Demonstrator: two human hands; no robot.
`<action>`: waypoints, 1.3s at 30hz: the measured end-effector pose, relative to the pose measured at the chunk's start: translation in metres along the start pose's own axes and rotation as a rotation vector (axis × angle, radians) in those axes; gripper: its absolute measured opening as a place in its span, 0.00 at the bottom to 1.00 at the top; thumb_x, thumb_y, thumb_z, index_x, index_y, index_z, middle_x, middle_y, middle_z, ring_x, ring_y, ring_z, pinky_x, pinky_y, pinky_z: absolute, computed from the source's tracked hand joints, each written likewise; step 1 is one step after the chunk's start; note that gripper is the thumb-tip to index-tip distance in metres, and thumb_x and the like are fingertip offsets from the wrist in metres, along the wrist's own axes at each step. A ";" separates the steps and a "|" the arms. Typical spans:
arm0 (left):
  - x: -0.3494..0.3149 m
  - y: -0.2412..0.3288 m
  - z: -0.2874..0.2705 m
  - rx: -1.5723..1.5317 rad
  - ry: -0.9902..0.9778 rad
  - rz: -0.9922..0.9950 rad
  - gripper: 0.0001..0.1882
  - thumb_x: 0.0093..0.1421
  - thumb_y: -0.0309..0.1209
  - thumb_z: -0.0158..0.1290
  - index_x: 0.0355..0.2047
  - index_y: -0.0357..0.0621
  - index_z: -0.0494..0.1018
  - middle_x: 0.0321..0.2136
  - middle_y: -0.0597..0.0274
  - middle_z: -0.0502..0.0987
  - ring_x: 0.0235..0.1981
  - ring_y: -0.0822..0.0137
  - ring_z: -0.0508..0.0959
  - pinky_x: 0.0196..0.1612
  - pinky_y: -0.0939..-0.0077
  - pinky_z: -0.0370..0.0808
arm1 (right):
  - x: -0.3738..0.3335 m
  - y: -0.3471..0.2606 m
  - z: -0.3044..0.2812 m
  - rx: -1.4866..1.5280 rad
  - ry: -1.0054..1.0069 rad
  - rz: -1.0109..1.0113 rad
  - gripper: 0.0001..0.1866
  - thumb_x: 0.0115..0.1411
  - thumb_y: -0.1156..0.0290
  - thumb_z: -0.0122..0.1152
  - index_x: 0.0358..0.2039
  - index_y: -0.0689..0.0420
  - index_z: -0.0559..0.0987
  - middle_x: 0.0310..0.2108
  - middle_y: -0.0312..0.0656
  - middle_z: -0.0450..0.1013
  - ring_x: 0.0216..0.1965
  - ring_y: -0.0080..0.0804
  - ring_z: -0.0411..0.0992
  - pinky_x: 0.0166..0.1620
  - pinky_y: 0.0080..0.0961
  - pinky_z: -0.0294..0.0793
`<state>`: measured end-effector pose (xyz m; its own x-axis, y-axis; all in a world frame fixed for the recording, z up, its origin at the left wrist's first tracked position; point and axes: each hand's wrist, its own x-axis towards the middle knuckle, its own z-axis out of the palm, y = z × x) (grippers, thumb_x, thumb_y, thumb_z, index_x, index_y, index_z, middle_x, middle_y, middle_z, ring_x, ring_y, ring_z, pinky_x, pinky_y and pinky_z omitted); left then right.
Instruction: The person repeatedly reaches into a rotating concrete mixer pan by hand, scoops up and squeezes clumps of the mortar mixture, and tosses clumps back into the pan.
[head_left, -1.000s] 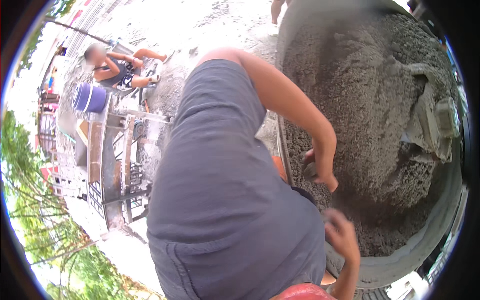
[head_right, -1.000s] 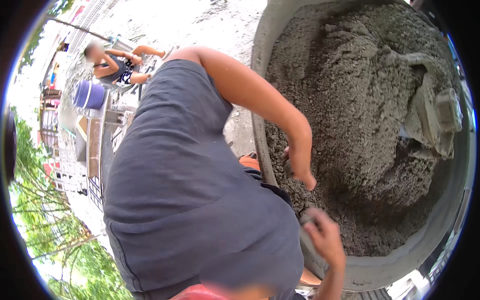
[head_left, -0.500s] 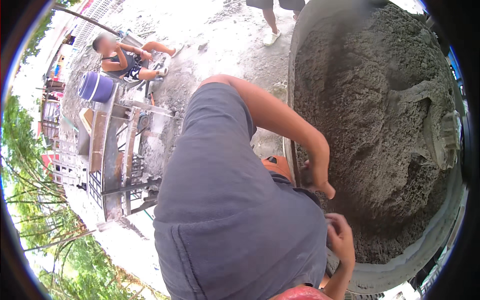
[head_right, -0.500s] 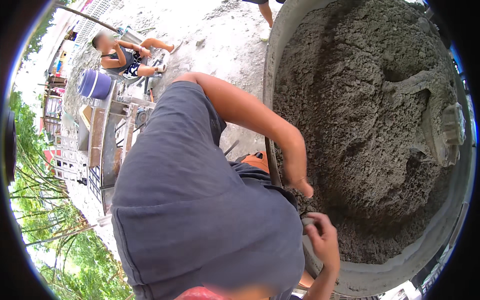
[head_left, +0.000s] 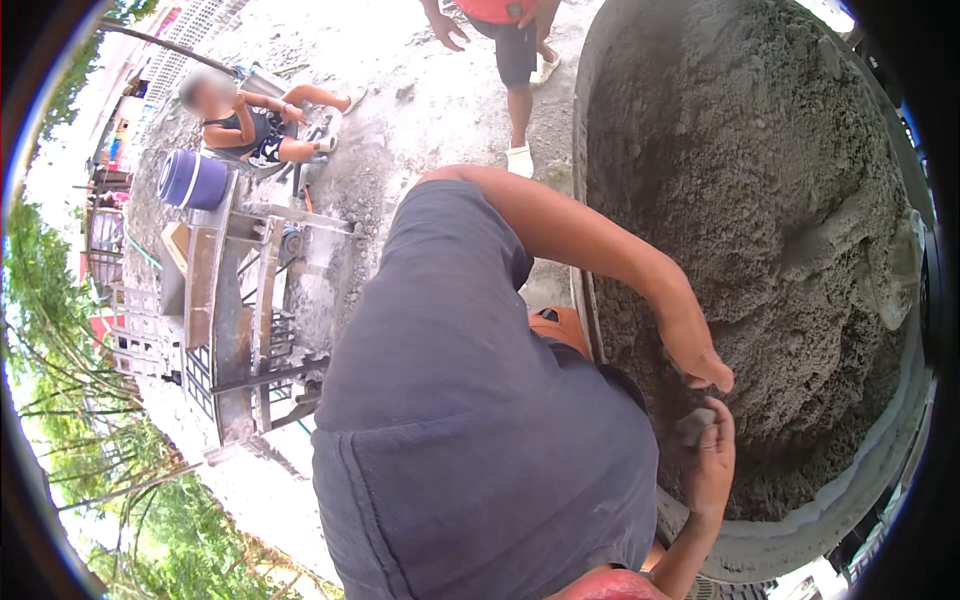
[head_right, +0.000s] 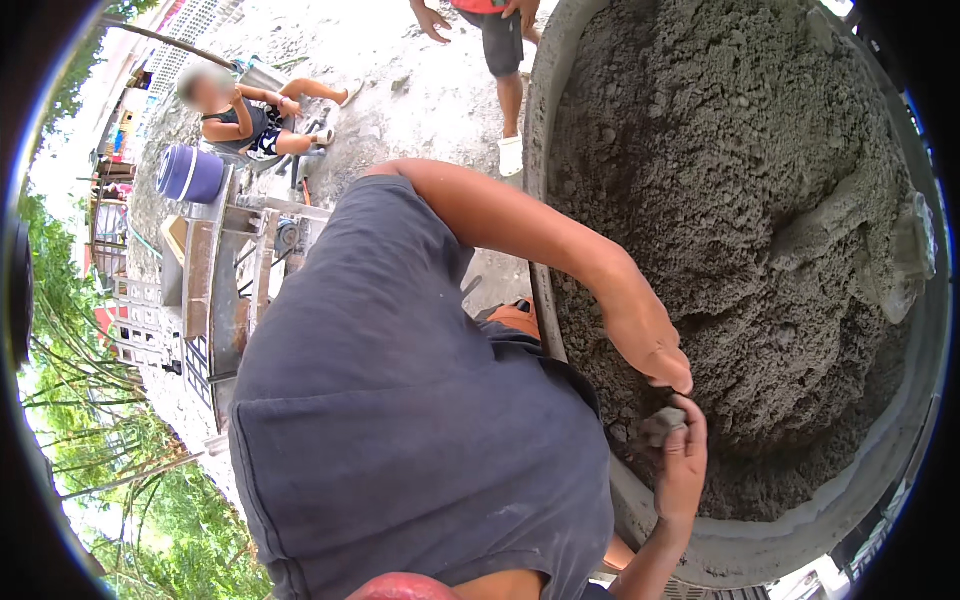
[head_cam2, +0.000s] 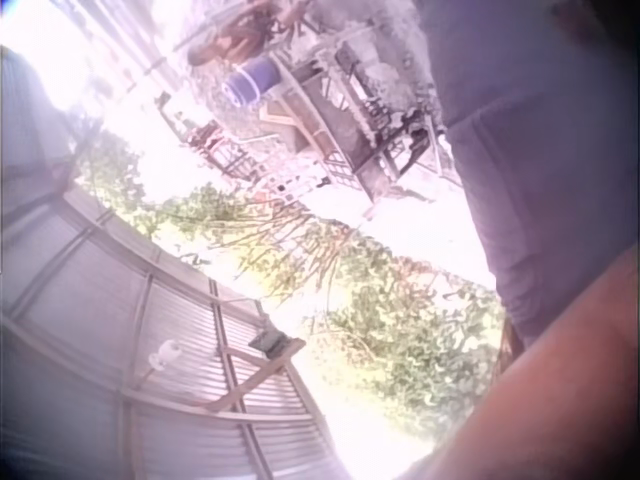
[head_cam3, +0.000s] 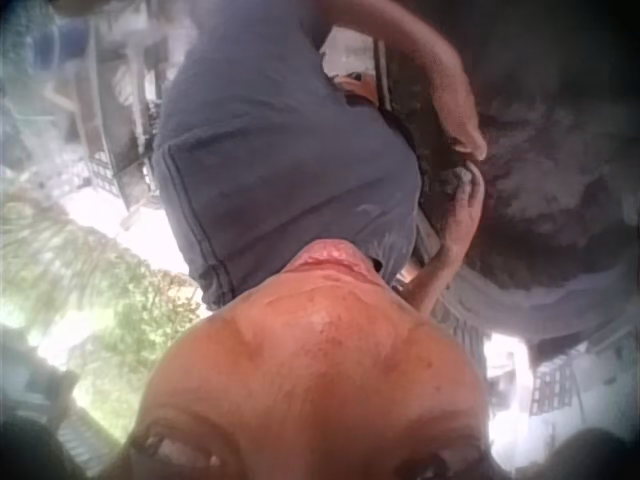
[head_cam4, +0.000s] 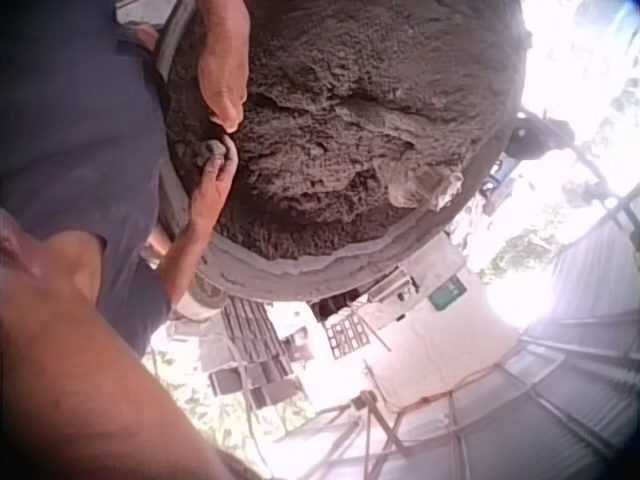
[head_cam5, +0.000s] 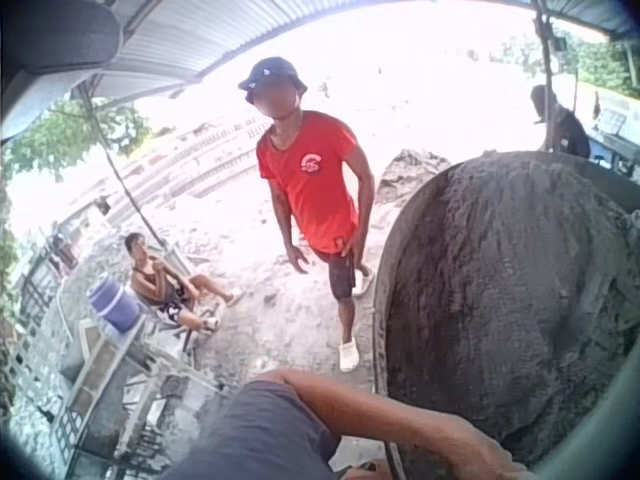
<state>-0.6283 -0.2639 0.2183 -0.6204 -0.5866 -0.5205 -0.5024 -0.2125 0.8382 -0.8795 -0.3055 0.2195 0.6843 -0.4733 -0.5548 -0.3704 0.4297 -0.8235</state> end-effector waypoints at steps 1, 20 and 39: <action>-0.004 0.008 0.000 -0.029 0.016 0.150 0.34 0.65 0.58 0.26 0.50 0.45 0.68 0.48 0.48 0.72 0.50 0.49 0.68 0.55 0.57 0.63 | 0.005 0.002 -0.005 0.188 -0.038 -0.006 0.25 0.68 0.50 0.41 0.56 0.57 0.64 0.35 0.42 0.71 0.33 0.33 0.74 0.38 0.31 0.78; -0.077 0.019 0.012 0.271 0.316 0.633 0.27 0.64 0.49 0.36 0.32 0.39 0.76 0.46 0.48 0.73 0.48 0.46 0.69 0.49 0.57 0.70 | 0.027 -0.011 0.055 0.605 0.110 0.069 0.24 0.61 0.49 0.47 0.44 0.58 0.72 0.38 0.39 0.74 0.33 0.32 0.75 0.27 0.26 0.75; -0.286 -0.032 -0.077 0.314 1.641 0.919 0.37 0.64 0.60 0.33 0.54 0.38 0.66 0.42 0.56 0.75 0.40 0.66 0.75 0.42 0.73 0.72 | -0.101 -0.080 0.101 -0.863 1.145 -1.218 0.37 0.53 0.63 0.68 0.53 0.73 0.60 0.46 0.55 0.66 0.45 0.45 0.73 0.37 0.35 0.86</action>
<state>-0.3880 -0.1498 0.3526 0.2846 -0.5167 0.8075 -0.5898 0.5696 0.5724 -0.8554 -0.2148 0.3532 0.2221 -0.5542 0.8022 -0.4907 -0.7745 -0.3992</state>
